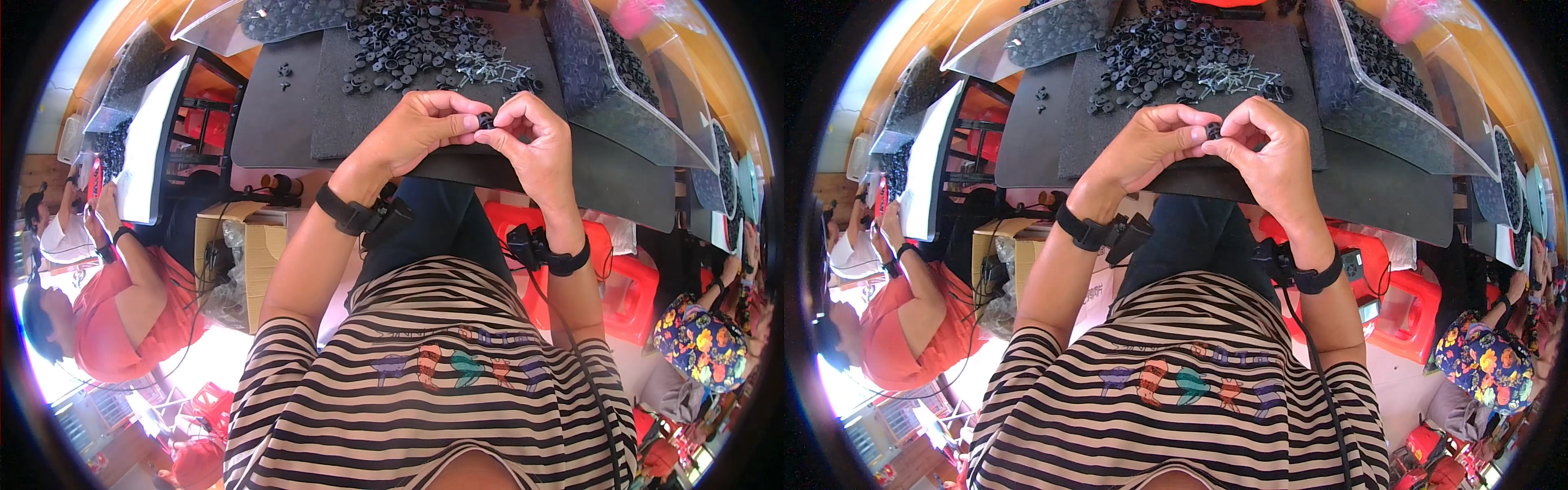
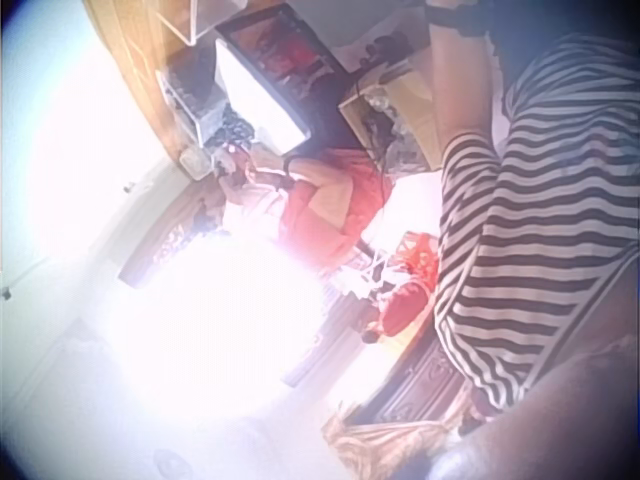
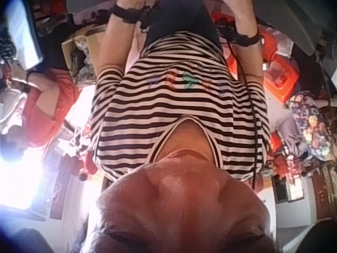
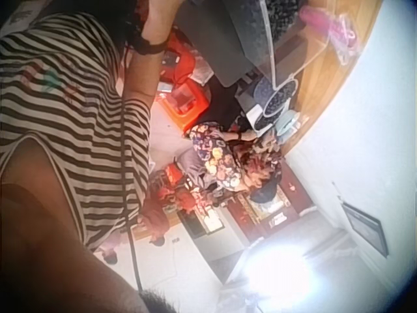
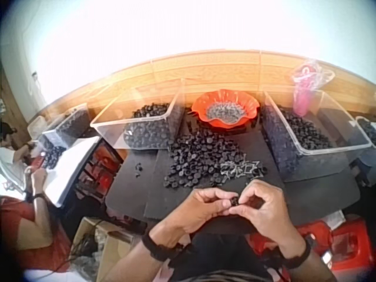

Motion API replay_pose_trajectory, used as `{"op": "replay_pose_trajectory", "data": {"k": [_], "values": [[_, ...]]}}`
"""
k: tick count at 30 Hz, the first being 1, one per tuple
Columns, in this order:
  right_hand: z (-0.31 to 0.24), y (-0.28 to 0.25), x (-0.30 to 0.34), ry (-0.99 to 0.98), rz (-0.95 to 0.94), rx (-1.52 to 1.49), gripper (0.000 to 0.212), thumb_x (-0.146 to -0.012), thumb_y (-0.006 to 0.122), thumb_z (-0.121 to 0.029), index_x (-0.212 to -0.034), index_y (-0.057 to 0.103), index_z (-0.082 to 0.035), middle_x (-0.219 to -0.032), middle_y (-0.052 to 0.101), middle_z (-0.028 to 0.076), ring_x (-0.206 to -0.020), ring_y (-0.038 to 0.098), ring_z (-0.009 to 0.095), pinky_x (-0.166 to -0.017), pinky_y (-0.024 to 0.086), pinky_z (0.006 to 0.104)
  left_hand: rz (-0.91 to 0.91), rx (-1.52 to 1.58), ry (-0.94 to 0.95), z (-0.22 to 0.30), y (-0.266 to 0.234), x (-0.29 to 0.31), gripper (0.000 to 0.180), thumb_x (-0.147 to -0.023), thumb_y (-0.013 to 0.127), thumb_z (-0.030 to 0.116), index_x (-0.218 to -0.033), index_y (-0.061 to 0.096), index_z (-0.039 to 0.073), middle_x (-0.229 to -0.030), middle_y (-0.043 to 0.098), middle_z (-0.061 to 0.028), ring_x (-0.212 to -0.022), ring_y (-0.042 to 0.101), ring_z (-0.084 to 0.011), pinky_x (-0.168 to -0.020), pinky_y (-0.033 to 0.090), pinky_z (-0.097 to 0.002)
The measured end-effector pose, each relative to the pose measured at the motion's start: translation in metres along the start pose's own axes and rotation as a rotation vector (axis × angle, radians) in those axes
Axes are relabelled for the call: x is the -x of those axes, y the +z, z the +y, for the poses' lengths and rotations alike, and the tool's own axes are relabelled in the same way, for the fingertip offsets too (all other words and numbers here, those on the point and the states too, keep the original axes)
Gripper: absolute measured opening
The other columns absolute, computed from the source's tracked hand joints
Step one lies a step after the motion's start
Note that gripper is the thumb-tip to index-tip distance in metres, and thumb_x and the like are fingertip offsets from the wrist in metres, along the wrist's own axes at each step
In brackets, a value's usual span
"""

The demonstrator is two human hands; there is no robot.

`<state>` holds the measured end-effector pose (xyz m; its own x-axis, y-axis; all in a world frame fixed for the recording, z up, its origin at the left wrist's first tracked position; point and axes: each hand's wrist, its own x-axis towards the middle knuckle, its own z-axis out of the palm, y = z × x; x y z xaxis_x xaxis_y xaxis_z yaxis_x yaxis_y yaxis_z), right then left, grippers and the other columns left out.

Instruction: Assembling small black plastic parts by inserting pins or screws into them at a workshop table.

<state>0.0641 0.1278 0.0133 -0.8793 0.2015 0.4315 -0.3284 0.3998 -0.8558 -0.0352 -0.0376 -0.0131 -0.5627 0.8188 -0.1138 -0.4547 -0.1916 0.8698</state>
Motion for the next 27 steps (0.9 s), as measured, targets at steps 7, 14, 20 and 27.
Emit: {"op": "replay_pose_trajectory", "data": {"k": [7, 14, 20, 27], "values": [[0.006, -0.003, -0.002, 0.048, -0.087, -0.199, 0.024, -0.073, 0.077, 0.005, -0.079, 0.055, -0.002, -0.1, 0.06, 0.006, -0.089, 0.062, 0.011, -0.079, 0.053, 0.0272, -0.012, -0.02, 0.029, -0.003, 0.001, -0.001, 0.017, -0.092, 0.065, 0.004, -0.109, 0.067, -0.001, -0.111, 0.068, -0.0109, -0.096, 0.066, -0.016, -0.088, 0.056, -0.0297], [0.013, -0.005, 0.003, 0.19, -0.162, -0.33, 0.025, -0.077, 0.073, 0.008, -0.079, 0.051, -0.003, -0.104, 0.061, 0.007, -0.094, 0.062, 0.012, -0.083, 0.055, 0.029, 0.035, -0.139, 0.053, -0.002, 0.007, 0.001, 0.015, -0.091, 0.065, 0.002, -0.105, 0.069, -0.002, -0.095, 0.071, -0.009, -0.085, 0.068, -0.0124, -0.079, 0.057, -0.0251], [0.013, -0.005, 0.004, 0.119, -0.134, -0.307, 0.024, -0.076, 0.072, 0.011, -0.079, 0.052, -0.002, -0.095, 0.063, 0.007, -0.091, 0.064, 0.013, -0.083, 0.055, 0.0287, 0.017, -0.27, 0.068, -0.002, 0.006, 0.005, 0.017, -0.093, 0.066, 0.007, -0.106, 0.069, -0.004, -0.096, 0.07, -0.0068, -0.085, 0.066, -0.0102, -0.08, 0.055, -0.0243], [0.016, -0.004, 0.007, 0.049, -0.121, -0.267, 0.023, -0.075, 0.073, 0.01, -0.077, 0.053, -0.001, -0.092, 0.063, 0.006, -0.091, 0.065, 0.013, -0.082, 0.055, 0.0282, 0.06, -0.301, 0.08, -0.001, 0.012, 0.005, 0.014, -0.091, 0.067, 0.006, -0.1, 0.07, -0.004, -0.104, 0.07, -0.0081, -0.08, 0.062, -0.0076, -0.075, 0.053, -0.023]]}}
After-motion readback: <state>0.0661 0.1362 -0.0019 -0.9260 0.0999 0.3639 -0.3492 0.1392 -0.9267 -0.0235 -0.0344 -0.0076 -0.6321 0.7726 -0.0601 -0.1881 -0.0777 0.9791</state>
